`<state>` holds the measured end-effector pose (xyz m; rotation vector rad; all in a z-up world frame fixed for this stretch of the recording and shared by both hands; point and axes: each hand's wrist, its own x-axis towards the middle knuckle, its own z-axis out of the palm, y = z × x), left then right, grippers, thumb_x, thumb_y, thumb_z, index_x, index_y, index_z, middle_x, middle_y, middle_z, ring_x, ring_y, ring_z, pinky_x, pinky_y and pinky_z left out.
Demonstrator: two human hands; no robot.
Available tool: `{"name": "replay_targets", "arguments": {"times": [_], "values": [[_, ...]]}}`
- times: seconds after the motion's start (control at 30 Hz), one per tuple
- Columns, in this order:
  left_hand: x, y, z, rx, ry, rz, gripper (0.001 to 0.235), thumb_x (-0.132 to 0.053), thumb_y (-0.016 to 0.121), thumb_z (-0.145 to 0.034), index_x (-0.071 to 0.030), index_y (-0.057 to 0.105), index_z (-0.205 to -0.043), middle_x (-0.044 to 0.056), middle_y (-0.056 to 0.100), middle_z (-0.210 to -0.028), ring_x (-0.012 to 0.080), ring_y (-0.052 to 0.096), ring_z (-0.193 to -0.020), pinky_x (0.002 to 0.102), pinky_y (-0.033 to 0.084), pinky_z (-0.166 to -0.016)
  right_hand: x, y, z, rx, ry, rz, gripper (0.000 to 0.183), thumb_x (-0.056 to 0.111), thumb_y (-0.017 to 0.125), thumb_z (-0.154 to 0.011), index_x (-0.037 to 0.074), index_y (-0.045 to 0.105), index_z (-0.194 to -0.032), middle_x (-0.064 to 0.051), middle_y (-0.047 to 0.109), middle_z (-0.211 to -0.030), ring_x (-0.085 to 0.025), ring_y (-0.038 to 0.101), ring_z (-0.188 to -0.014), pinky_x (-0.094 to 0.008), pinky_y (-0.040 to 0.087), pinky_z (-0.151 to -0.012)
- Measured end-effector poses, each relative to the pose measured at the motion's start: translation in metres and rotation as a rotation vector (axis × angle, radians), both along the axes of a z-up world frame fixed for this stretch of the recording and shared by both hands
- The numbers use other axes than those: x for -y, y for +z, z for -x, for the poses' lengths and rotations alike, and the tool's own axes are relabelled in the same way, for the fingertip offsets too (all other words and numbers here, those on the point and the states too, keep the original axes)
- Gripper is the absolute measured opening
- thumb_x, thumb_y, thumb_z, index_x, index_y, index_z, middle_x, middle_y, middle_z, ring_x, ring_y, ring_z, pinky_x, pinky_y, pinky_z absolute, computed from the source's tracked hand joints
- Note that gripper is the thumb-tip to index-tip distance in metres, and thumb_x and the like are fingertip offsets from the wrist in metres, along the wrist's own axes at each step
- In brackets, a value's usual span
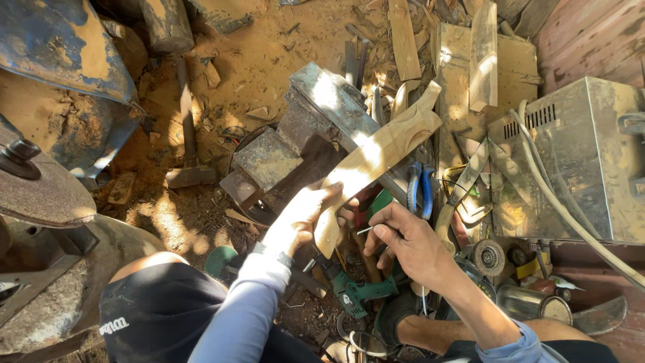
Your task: The person assembles a curved wooden piece by inserting a wire through pre-drilled holes and securing it with pliers. They use a power drill to create holes and repeatedly adjust the wire to ensure it is properly seated.
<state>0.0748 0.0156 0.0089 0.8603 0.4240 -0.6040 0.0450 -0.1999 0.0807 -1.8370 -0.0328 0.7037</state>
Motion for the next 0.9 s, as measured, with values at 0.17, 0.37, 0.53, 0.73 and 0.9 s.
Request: {"name": "replay_targets", "arguments": {"times": [0.17,0.37,0.53,0.73,0.9], "values": [[0.025,0.014,0.040,0.358,0.055,-0.141,0.049,-0.017,0.064,-0.098,-0.010,0.051,-0.145,0.010,0.061,-0.094,0.0148,0.061,-0.070,0.028,0.052,-0.060,0.002,0.005,0.010,0.513,0.037,0.272,0.021,0.020,0.056,-0.101,0.007,0.063,-0.116,-0.007,0.071,-0.072,-0.017,0.071,-0.065,-0.031,0.057,-0.060],[0.027,0.029,0.087,0.342,0.118,-0.295,0.054,-0.015,0.066,-0.093,-0.006,0.053,-0.145,0.001,0.070,-0.107,0.0105,0.068,-0.080,0.025,0.050,-0.064,-0.012,0.004,0.023,0.657,0.000,0.328,0.018,0.022,0.060,-0.101,0.006,0.064,-0.106,-0.010,0.073,-0.076,-0.022,0.073,-0.067,-0.034,0.055,-0.061],[0.025,0.041,0.091,0.297,0.137,-0.202,0.056,-0.015,0.064,-0.092,-0.006,0.052,-0.146,0.005,0.072,-0.106,0.0099,0.067,-0.080,0.024,0.051,-0.063,-0.023,0.005,0.028,0.692,0.025,0.304,0.018,0.021,0.062,-0.100,0.005,0.065,-0.106,-0.013,0.072,-0.082,-0.028,0.071,-0.068,-0.036,0.054,-0.061],[0.029,0.039,0.093,0.238,0.172,-0.218,0.056,-0.015,0.065,-0.091,-0.006,0.051,-0.144,0.004,0.073,-0.105,0.0093,0.067,-0.078,0.023,0.050,-0.062,-0.028,0.005,0.029,0.718,0.026,0.274,0.018,0.021,0.062,-0.101,0.004,0.065,-0.107,-0.013,0.073,-0.086,-0.027,0.072,-0.070,-0.035,0.054,-0.061],[0.029,0.037,0.096,0.291,0.181,-0.181,0.054,-0.016,0.066,-0.093,-0.002,0.056,-0.144,0.005,0.067,-0.095,0.0070,0.057,-0.073,0.022,0.045,-0.061,-0.029,0.004,0.028,0.497,-0.011,0.319,0.016,0.019,0.064,-0.098,0.006,0.066,-0.106,-0.011,0.073,-0.074,-0.024,0.073,-0.061,-0.035,0.054,-0.057]]}}
